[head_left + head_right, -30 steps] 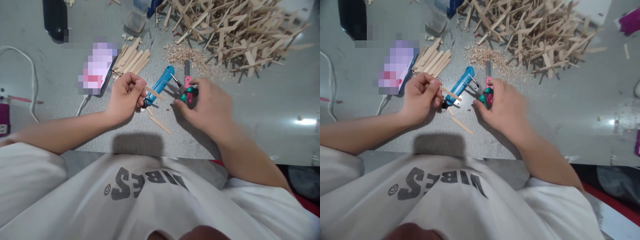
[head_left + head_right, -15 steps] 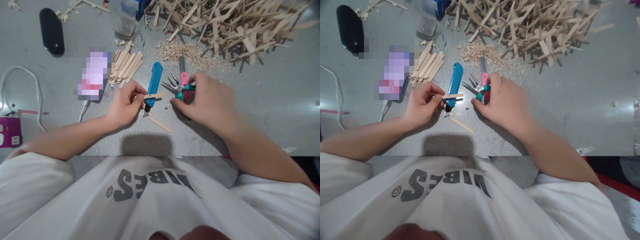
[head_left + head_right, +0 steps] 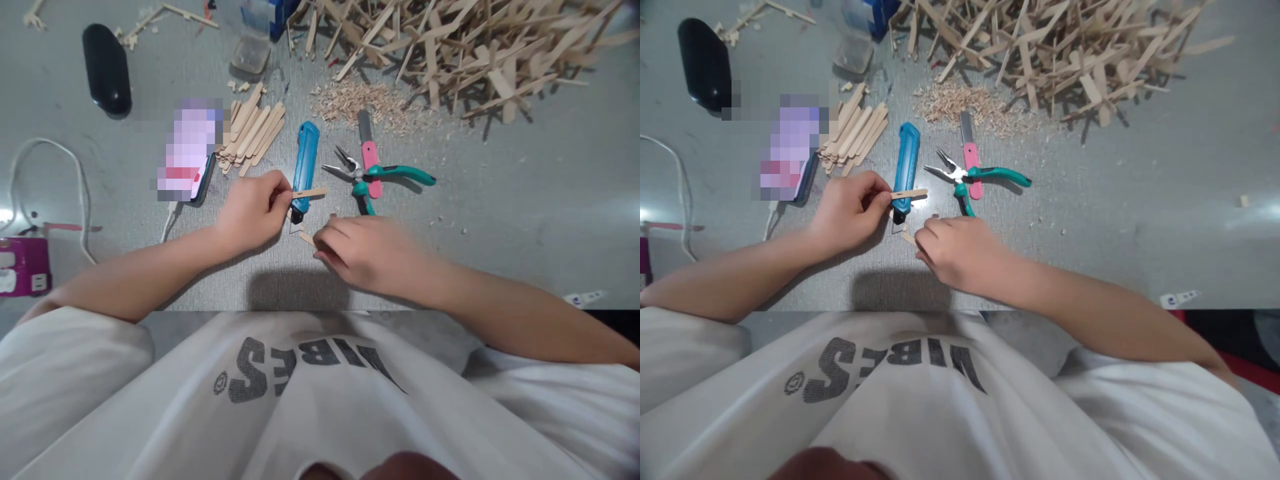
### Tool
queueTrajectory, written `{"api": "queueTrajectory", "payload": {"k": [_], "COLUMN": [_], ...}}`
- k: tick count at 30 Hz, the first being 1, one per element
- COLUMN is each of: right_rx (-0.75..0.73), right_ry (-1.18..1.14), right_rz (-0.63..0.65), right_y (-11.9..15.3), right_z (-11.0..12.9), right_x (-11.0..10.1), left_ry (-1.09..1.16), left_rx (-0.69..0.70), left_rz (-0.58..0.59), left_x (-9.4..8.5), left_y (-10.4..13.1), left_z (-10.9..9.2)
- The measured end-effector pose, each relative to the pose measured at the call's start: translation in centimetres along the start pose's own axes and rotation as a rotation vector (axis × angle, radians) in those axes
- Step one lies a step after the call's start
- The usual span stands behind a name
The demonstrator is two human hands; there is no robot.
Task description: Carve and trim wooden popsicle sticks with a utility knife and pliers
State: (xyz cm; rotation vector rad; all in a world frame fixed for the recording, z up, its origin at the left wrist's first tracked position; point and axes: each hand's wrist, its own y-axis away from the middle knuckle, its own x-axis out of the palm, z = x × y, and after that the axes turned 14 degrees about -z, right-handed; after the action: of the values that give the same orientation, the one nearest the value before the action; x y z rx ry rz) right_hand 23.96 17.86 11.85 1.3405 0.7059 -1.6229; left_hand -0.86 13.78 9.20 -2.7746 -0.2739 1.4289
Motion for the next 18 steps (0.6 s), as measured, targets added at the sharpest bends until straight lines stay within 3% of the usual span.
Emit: {"api": "queueTrajectory", "payload": {"k": [3, 9, 13, 16, 18], "right_rx": [0.004, -0.052, 0.241, 0.441, 0.515], "right_ry": [-0.012, -0.036, -0.563, -1.053, -1.24], "right_rz": [0.011, -0.186, -0.257, -0.28, -0.326], "right_y": [0.0, -0.1, 0.0, -0.1, -0.3], "right_z": [0.7, -0.1, -0.8, -0.6, -0.2], "right_x": [0.5, 1.4, 1.9, 2.5, 2.8], "left_ry": [-0.118, -0.318, -0.396, -0.346, -0.268], "left_rx": [0.024, 0.129, 0.241, 0.276, 0.277], "left_rz": [0.054, 0.204, 0.283, 0.264, 0.224], "left_x": [-0.1, -0.4, -0.8, -0.9, -0.7], "left_y": [0.1, 0.2, 0.1, 0.2, 0.5], "left_z": [-0.3, -1.1, -1.3, -1.0, -0.7]}}
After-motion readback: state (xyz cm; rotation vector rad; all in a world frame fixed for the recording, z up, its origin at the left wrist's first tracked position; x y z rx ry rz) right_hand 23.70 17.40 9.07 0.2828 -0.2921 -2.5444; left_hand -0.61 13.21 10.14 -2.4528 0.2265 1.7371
